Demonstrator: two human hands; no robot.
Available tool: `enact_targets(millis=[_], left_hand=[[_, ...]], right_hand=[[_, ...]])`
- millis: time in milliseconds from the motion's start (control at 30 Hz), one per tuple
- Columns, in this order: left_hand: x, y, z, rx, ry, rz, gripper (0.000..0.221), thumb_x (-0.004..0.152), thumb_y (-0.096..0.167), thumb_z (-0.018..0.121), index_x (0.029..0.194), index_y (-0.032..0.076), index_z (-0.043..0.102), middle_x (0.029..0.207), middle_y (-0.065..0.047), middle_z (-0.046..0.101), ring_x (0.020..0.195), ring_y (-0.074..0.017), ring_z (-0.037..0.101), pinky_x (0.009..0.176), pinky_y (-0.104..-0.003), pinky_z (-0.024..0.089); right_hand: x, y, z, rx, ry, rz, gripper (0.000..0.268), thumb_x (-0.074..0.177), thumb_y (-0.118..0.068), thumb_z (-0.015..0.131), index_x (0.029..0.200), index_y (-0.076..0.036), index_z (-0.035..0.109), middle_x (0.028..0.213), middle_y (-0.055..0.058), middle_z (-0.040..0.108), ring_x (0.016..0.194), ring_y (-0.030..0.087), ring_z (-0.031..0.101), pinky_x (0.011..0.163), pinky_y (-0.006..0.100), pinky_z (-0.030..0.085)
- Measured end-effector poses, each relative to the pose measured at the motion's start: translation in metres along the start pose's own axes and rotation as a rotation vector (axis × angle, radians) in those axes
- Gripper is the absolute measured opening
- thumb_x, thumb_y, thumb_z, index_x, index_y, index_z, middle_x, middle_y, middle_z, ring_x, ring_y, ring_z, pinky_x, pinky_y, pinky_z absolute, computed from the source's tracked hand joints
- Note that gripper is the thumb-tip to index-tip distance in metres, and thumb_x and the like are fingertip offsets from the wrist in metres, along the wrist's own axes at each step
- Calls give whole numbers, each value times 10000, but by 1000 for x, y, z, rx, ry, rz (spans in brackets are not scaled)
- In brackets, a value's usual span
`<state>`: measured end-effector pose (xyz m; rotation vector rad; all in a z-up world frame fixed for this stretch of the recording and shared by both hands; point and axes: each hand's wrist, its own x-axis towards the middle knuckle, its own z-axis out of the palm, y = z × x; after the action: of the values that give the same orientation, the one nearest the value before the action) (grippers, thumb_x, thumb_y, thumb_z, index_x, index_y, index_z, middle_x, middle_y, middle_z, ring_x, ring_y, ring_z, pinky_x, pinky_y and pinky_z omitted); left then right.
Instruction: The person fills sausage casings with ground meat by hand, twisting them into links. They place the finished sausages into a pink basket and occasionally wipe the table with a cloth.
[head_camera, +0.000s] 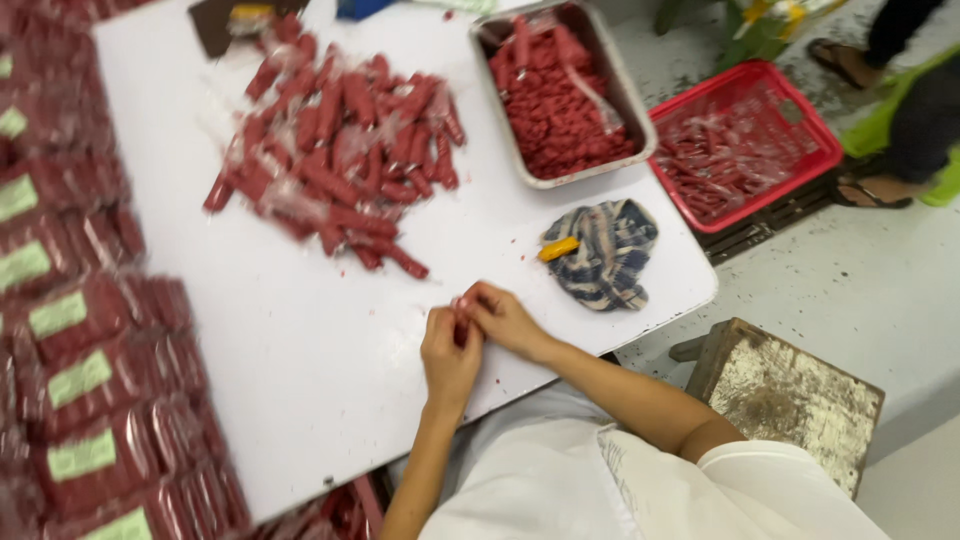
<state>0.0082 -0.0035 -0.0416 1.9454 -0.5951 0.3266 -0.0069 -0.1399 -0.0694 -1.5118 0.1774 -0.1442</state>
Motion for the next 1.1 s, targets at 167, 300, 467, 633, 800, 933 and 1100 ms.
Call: enact_targets(millis=[167,300,467,633,800,933,1100], left_hand=[[12,42,9,5,-21,-112,92,975,80,637,1064,60,648,976,-109,631,922,-336,672,787,-403,560],[3,40,8,74,-134,-118,141,1033,181,588,982,93,685,930,-50,633,922,-267,668,802,-368,560],[-6,37,-65,93,-179,-354,198,1028,233,584,1047,75,702,943,-133,681,891,-394,700,758,-493,570],[-51,57,-199,990,-458,-562,199,962,273,619,889,142,750,779,-49,719,798,-294,757,681,-453,587],[-39,70,-210,590,-216,-596,328,1015,256,605,1122,-31,723,929,-272,725,912,-464,701,774,-564,543],[7,19,-123,-262,-220,-689,524,1047,336,536,1436,-16,533,1251,-348,654,1098,-490,687,880,-575,578],[38,-37,-17,-941,45,-803,345,1060,209,543,1310,-18,611,982,-201,720,800,-240,733,559,-331,634]], right_hand=[[10,10,-44,-153,26,-118,78,1018,-108,616,1049,-98,687,866,64,646,800,173,634,725,301,527],[29,-22,-40,431,170,154,131,1044,-83,552,952,-174,565,720,27,606,556,103,513,431,173,394],[52,-46,-1,138,-48,103,107,1082,-125,558,1001,-108,626,679,85,610,532,153,544,440,236,423],[85,-51,38,-989,-225,-345,329,1085,-377,596,1170,-59,598,1044,114,594,1004,310,636,797,482,574],[76,-52,59,-799,-251,-91,376,967,-168,651,1293,-94,480,1066,161,668,979,378,680,814,512,545],[43,-31,51,-508,-185,-93,338,954,-158,719,1250,-137,557,984,48,683,859,175,637,769,310,524],[-29,-98,30,-780,-319,-402,216,956,-150,722,1160,-95,677,1098,121,687,759,305,700,628,416,556]])
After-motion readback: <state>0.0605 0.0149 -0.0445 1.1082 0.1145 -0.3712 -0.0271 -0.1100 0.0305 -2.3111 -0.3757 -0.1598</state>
